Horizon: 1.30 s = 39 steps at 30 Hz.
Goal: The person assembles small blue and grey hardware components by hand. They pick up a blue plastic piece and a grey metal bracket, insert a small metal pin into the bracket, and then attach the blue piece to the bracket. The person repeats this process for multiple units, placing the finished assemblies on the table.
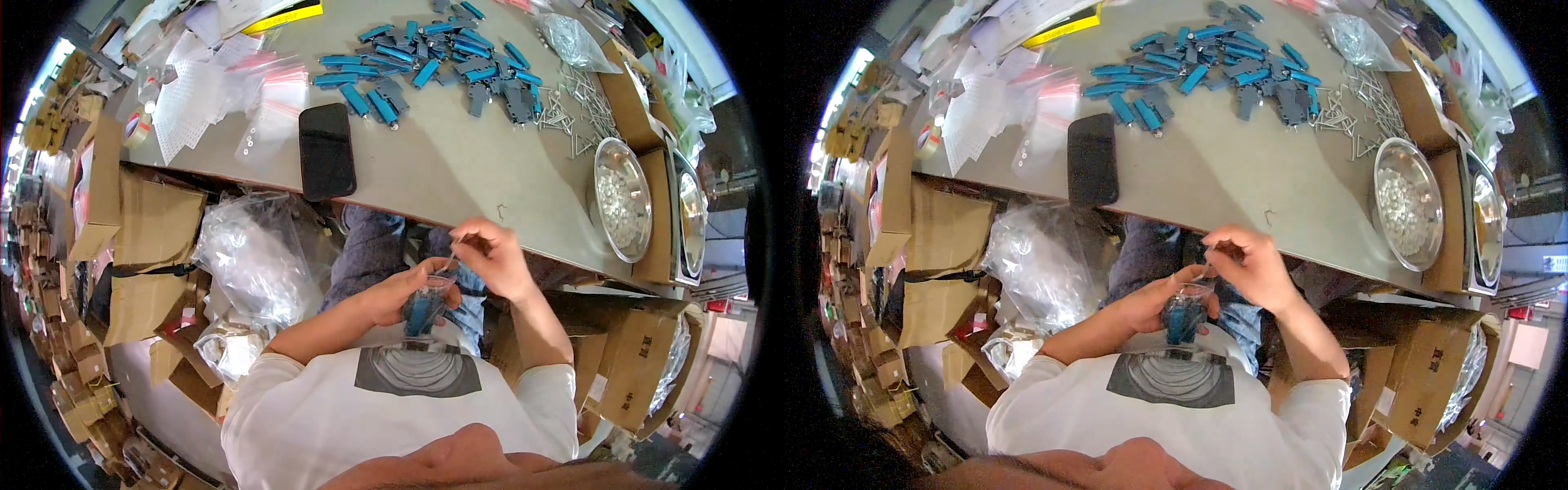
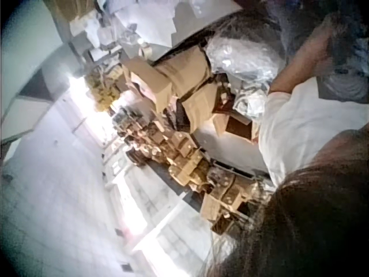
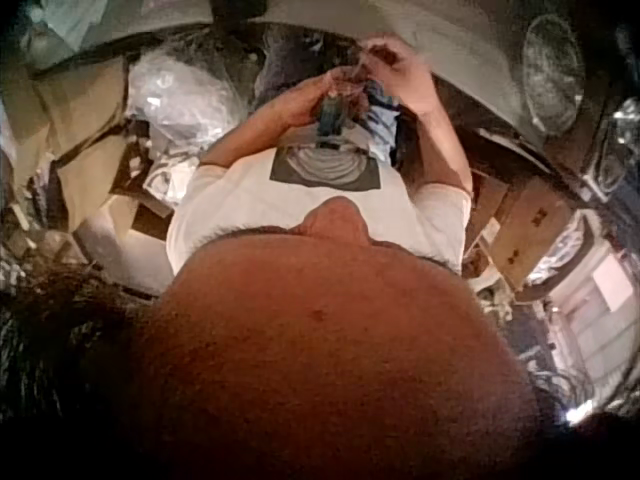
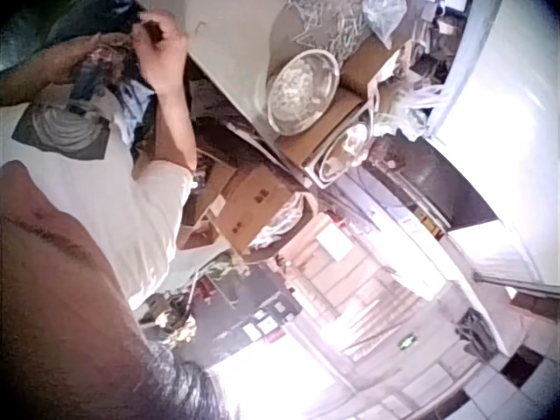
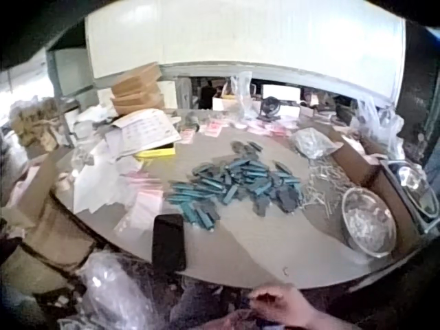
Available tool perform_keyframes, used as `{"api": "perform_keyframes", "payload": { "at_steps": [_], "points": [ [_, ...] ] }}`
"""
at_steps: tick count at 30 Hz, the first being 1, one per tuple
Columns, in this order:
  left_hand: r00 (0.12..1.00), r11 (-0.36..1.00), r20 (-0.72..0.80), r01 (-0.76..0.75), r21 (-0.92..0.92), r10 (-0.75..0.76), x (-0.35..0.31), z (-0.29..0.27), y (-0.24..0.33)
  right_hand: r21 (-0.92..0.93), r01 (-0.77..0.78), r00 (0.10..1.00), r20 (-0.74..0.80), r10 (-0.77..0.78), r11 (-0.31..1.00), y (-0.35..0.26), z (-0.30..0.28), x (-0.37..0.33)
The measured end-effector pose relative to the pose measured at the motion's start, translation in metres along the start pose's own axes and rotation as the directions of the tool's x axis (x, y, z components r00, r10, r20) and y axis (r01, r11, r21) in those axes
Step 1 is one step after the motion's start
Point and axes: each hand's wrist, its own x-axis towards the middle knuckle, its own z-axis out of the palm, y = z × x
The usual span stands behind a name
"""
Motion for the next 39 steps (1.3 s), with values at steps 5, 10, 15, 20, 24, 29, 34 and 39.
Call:
{"api": "perform_keyframes", "payload": {
  "at_steps": [5,10,15,20,24,29,34,39],
  "points": [
    [0.998,0.998,0.024,0.053,-0.021,-0.053,0.003,-0.004,-0.001,0.387,-0.276,0.946,0.272,0.177,0.88,0.007,0.007,-0.008],
    [0.995,0.993,-0.019,0.098,-0.064,-0.1,-0.002,-0.002,-0.007,0.075,-0.357,0.874,0.379,0.304,0.931,-0.004,0.005,-0.017],
    [0.995,0.988,-0.03,0.092,-0.123,-0.097,-0.006,-0.009,-0.014,-0.252,0.202,0.937,0.33,-0.113,0.946,0.007,0.008,-0.029],
    [0.94,0.864,-0.148,-0.21,0.457,0.307,-0.005,-0.004,0.001,-0.259,0.152,0.984,0.126,-0.123,0.954,-0.007,0.008,-0.037],
    [0.852,0.719,-0.164,-0.298,0.628,0.497,-0.004,-0.004,0.01,-0.327,0.164,0.981,-0.041,-0.188,0.931,-0.011,0.009,-0.039],
    [0.727,0.086,0.169,-0.3,0.95,0.665,0.0,0.001,0.023,-0.303,0.159,0.967,-0.146,-0.211,0.94,0.004,0.013,-0.04],
    [0.713,-0.14,0.282,-0.253,0.957,0.642,0.006,0.013,0.03,-0.38,0.226,0.96,-0.069,-0.271,0.897,0.002,0.019,-0.035],
    [0.725,-0.179,0.307,-0.25,0.952,0.617,0.005,0.014,0.027,-0.442,0.366,0.917,0.025,-0.397,0.819,0.007,0.025,-0.028]
  ]
}}
